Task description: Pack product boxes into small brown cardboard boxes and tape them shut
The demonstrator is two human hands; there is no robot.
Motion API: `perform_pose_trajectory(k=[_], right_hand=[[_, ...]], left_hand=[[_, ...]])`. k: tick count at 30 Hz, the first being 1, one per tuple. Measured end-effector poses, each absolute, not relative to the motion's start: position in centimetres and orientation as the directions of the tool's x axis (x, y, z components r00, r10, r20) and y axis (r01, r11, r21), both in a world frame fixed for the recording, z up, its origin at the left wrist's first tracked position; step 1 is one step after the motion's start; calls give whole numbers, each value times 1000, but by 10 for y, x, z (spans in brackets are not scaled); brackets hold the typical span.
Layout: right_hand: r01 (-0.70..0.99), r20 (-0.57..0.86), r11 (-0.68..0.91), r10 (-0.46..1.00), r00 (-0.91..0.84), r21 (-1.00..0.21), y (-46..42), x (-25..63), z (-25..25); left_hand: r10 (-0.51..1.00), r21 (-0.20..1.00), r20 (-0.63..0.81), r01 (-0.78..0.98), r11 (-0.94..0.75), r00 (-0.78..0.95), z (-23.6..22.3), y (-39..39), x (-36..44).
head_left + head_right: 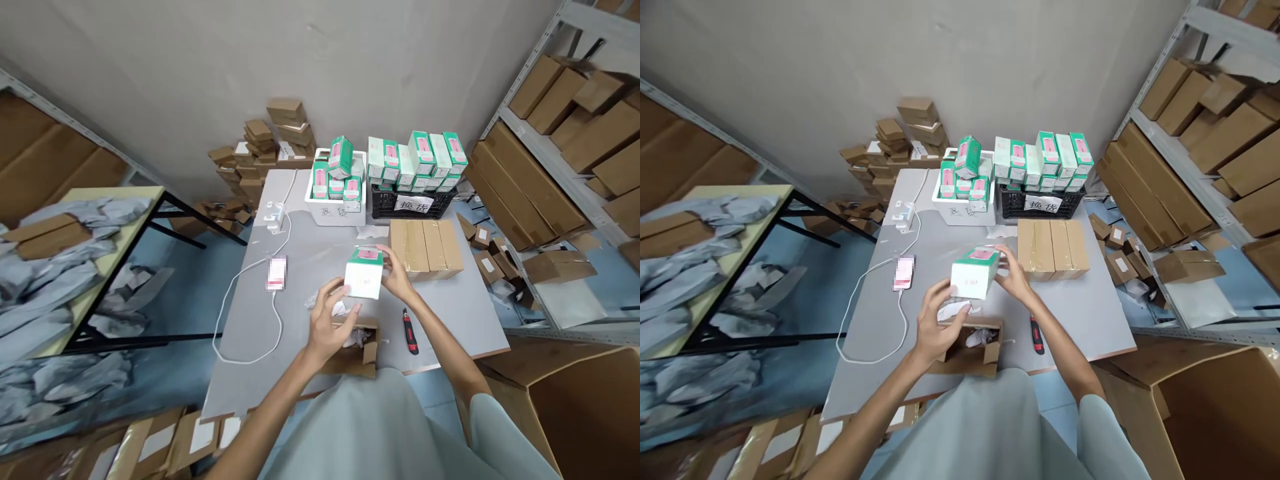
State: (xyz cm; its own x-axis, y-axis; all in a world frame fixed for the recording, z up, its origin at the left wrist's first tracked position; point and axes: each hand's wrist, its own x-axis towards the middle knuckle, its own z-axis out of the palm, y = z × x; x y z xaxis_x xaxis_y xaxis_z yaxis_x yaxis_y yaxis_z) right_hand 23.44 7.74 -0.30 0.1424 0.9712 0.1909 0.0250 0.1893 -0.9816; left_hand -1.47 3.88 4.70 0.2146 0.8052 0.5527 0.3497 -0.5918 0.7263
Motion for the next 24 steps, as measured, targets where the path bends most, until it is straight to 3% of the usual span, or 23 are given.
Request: perform_pose_trajectory(k=[5, 9, 12, 17, 24], right_hand=[[-277, -83, -45, 988, 128, -960, 75, 215, -39], [-430, -186, -131, 979, 88, -893, 84, 206, -60], [-487, -225, -164, 972, 69, -858, 97, 205, -68], [-527, -256, -157, 959, 120, -835, 128, 221, -58], [-528, -110, 106, 926, 361, -842, 230, 289, 10]], left_hand=[[950, 931, 236, 233, -282, 205, 24, 104, 1], [964, 978, -20, 204, -37, 266, -6, 131, 3], [950, 980, -118, 187, 64, 290, -23, 142, 0], [942, 982, -115, 180, 60, 314, -30, 182, 17], [929, 992, 115, 5, -124, 352, 10, 304, 124]])
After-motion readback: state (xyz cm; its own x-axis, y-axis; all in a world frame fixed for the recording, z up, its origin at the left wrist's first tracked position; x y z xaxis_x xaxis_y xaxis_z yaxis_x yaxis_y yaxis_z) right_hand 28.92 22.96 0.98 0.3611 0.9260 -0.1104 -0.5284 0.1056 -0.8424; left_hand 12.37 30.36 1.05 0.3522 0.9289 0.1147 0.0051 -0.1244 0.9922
